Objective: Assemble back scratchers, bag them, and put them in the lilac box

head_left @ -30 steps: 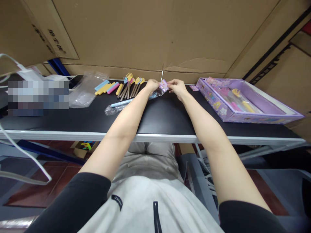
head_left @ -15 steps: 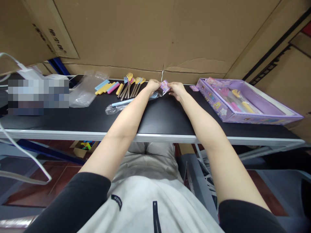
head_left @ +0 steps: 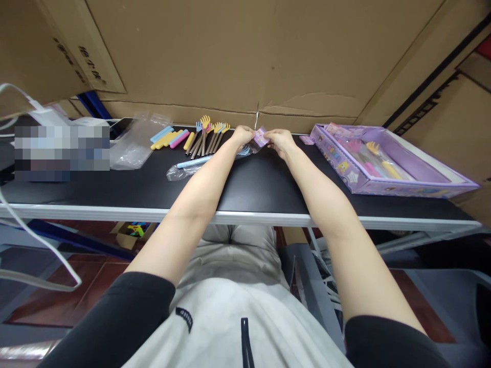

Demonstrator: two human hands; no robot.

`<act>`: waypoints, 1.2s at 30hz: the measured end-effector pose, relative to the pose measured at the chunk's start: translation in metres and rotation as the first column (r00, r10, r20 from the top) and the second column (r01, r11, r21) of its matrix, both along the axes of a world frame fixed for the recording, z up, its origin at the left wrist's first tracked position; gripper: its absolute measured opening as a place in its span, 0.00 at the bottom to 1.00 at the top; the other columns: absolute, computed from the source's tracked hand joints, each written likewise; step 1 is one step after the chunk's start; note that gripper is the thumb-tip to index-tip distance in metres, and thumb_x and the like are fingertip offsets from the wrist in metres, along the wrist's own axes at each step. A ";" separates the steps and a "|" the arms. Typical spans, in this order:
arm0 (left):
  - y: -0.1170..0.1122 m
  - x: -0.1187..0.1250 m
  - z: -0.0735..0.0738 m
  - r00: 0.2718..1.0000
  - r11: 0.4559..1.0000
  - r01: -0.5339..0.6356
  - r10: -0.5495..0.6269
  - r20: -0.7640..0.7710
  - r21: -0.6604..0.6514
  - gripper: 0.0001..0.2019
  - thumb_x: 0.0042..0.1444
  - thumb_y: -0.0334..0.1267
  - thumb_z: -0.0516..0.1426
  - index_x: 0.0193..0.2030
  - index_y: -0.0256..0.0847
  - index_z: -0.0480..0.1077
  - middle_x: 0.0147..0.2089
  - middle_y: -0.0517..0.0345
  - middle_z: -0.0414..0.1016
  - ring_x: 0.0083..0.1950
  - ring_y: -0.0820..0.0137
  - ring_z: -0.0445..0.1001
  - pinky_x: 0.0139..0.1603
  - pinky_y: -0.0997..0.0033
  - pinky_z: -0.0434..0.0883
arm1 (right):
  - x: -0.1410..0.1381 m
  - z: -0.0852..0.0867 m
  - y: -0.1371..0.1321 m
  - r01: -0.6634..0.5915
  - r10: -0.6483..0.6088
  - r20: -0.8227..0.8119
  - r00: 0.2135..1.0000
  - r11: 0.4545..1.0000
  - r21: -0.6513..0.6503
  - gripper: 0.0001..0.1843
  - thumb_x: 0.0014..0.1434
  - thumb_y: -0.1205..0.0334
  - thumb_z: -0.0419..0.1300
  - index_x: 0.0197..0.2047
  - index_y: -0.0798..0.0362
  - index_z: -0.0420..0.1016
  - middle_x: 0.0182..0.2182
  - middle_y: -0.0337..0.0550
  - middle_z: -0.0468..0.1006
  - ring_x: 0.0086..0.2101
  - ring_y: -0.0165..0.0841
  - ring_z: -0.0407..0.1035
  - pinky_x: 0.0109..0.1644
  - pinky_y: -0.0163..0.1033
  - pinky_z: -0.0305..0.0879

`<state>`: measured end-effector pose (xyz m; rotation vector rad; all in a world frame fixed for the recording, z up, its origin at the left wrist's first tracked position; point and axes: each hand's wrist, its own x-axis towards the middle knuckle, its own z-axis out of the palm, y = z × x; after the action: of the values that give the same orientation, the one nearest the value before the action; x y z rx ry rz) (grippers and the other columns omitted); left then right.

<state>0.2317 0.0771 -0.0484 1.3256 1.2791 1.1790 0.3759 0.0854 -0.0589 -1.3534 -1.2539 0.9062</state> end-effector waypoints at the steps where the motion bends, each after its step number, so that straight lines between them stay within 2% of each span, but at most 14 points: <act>1: -0.002 0.000 0.001 0.999 1.000 -0.002 0.002 -0.033 0.009 0.20 0.67 0.21 0.56 0.24 0.41 0.67 0.26 0.59 0.68 0.36 0.70 0.73 0.53 0.67 0.74 | -0.002 0.003 -0.003 0.012 -0.012 0.001 1.000 1.000 -0.009 0.13 0.56 0.78 0.66 0.26 0.54 0.72 0.21 0.36 0.71 0.23 0.25 0.65 0.27 0.29 0.64; 3: -0.006 -0.002 0.004 0.992 0.999 0.021 -0.018 -0.121 0.028 0.19 0.67 0.22 0.58 0.24 0.41 0.67 0.27 0.59 0.69 0.37 0.69 0.75 0.54 0.66 0.75 | -0.005 0.008 -0.012 0.040 -0.040 0.001 0.999 0.999 -0.035 0.15 0.59 0.79 0.64 0.26 0.53 0.70 0.22 0.37 0.71 0.23 0.25 0.64 0.26 0.28 0.61; 5: -0.010 -0.003 0.006 0.970 0.992 0.124 -0.117 -0.215 0.018 0.17 0.66 0.26 0.62 0.26 0.41 0.67 0.31 0.56 0.75 0.42 0.66 0.80 0.58 0.63 0.76 | -0.008 0.014 -0.021 0.070 -0.070 0.001 0.998 0.995 -0.064 0.17 0.62 0.79 0.62 0.27 0.52 0.68 0.22 0.37 0.70 0.23 0.25 0.64 0.25 0.28 0.61; 8: -0.014 -0.004 0.008 0.858 0.942 0.334 -0.310 -0.411 -0.014 0.07 0.62 0.33 0.68 0.37 0.40 0.74 0.47 0.46 0.86 0.57 0.56 0.84 0.67 0.56 0.75 | -0.011 0.021 -0.032 0.095 -0.096 0.000 0.995 0.991 -0.096 0.17 0.65 0.79 0.61 0.29 0.51 0.67 0.21 0.37 0.69 0.24 0.27 0.66 0.26 0.30 0.62; 9: -0.014 -0.004 0.008 0.806 0.936 0.351 -0.308 -0.505 -0.011 0.10 0.59 0.36 0.71 0.43 0.39 0.77 0.54 0.43 0.86 0.64 0.51 0.82 0.71 0.52 0.73 | -0.011 0.022 -0.034 0.099 -0.099 0.003 0.995 0.990 -0.102 0.17 0.66 0.79 0.61 0.30 0.50 0.67 0.21 0.36 0.69 0.24 0.28 0.67 0.26 0.30 0.63; 11: -0.014 -0.003 0.006 0.700 0.952 0.306 -0.212 -0.682 0.018 0.28 0.52 0.40 0.76 0.58 0.39 0.77 0.68 0.38 0.81 0.75 0.42 0.74 0.78 0.44 0.66 | -0.011 0.024 -0.037 0.093 -0.093 0.011 0.996 0.990 -0.109 0.17 0.67 0.79 0.60 0.31 0.50 0.67 0.21 0.36 0.68 0.25 0.29 0.68 0.27 0.31 0.63; 13: -0.013 -0.002 0.003 0.616 0.967 0.250 -0.122 -0.779 0.046 0.40 0.49 0.43 0.77 0.69 0.40 0.72 0.76 0.36 0.75 0.80 0.39 0.68 0.81 0.41 0.63 | -0.010 0.025 -0.037 0.078 -0.076 0.021 0.997 0.990 -0.114 0.18 0.68 0.80 0.59 0.31 0.50 0.66 0.21 0.36 0.67 0.25 0.29 0.68 0.27 0.30 0.63; 14: -0.012 -0.002 0.002 0.594 0.967 0.249 -0.113 -0.796 0.049 0.42 0.51 0.43 0.76 0.71 0.39 0.70 0.77 0.35 0.73 0.81 0.39 0.67 0.80 0.43 0.64 | -0.010 0.026 -0.037 0.070 -0.068 0.024 0.997 0.990 -0.119 0.18 0.68 0.81 0.59 0.30 0.50 0.66 0.21 0.36 0.67 0.25 0.28 0.67 0.27 0.30 0.63; 16: -0.009 -0.003 -0.002 0.589 0.957 0.283 -0.125 -0.798 0.059 0.40 0.54 0.42 0.73 0.72 0.35 0.69 0.75 0.34 0.75 0.79 0.42 0.71 0.77 0.50 0.68 | -0.009 0.027 -0.036 0.059 -0.056 0.026 0.998 0.990 -0.126 0.19 0.67 0.82 0.59 0.30 0.51 0.66 0.20 0.36 0.68 0.24 0.27 0.65 0.27 0.30 0.63; 19: -0.004 -0.004 -0.007 0.626 0.932 0.346 -0.144 -0.767 0.107 0.35 0.57 0.38 0.70 0.70 0.28 0.70 0.71 0.31 0.78 0.73 0.45 0.77 0.71 0.55 0.73 | -0.008 0.028 -0.036 0.056 -0.055 0.014 0.998 0.990 -0.128 0.21 0.65 0.84 0.59 0.29 0.50 0.64 0.20 0.36 0.67 0.23 0.26 0.62 0.27 0.29 0.63; 23: 0.002 -0.006 -0.012 0.669 0.913 0.378 -0.154 -0.727 0.154 0.33 0.55 0.37 0.69 0.67 0.28 0.72 0.67 0.31 0.81 0.69 0.43 0.80 0.68 0.53 0.75 | -0.007 0.027 -0.035 0.053 -0.051 0.019 0.999 0.989 -0.136 0.22 0.63 0.85 0.61 0.29 0.49 0.63 0.20 0.36 0.67 0.23 0.26 0.61 0.26 0.29 0.63; 26: 0.003 -0.006 -0.013 0.668 0.911 0.383 -0.157 -0.727 0.156 0.33 0.55 0.36 0.69 0.66 0.29 0.72 0.67 0.32 0.81 0.68 0.44 0.80 0.69 0.53 0.75 | -0.005 0.026 -0.033 0.037 -0.033 0.031 0.999 0.990 -0.136 0.22 0.61 0.85 0.64 0.29 0.50 0.64 0.20 0.35 0.67 0.23 0.26 0.61 0.26 0.28 0.62; 29: 0.000 -0.006 -0.011 0.659 0.913 0.382 -0.159 -0.735 0.145 0.33 0.56 0.35 0.69 0.67 0.25 0.71 0.68 0.30 0.80 0.69 0.44 0.79 0.70 0.53 0.74 | -0.004 0.026 -0.032 0.025 -0.021 0.032 0.999 0.990 -0.136 0.21 0.60 0.85 0.65 0.29 0.51 0.66 0.20 0.34 0.66 0.23 0.25 0.60 0.26 0.28 0.62; 36: -0.003 -0.006 -0.010 0.674 0.903 0.401 -0.176 -0.718 0.155 0.33 0.57 0.35 0.67 0.68 0.23 0.70 0.68 0.30 0.79 0.69 0.47 0.79 0.70 0.57 0.73 | -0.004 0.029 -0.035 0.008 -0.009 -0.006 1.000 0.987 -0.163 0.19 0.69 0.81 0.60 0.29 0.53 0.68 0.20 0.37 0.69 0.23 0.26 0.62 0.28 0.30 0.63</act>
<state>0.2257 0.0743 -0.0584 2.2609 1.3303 0.6582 0.3718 0.0506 -0.0301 -1.4817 -1.1886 1.0244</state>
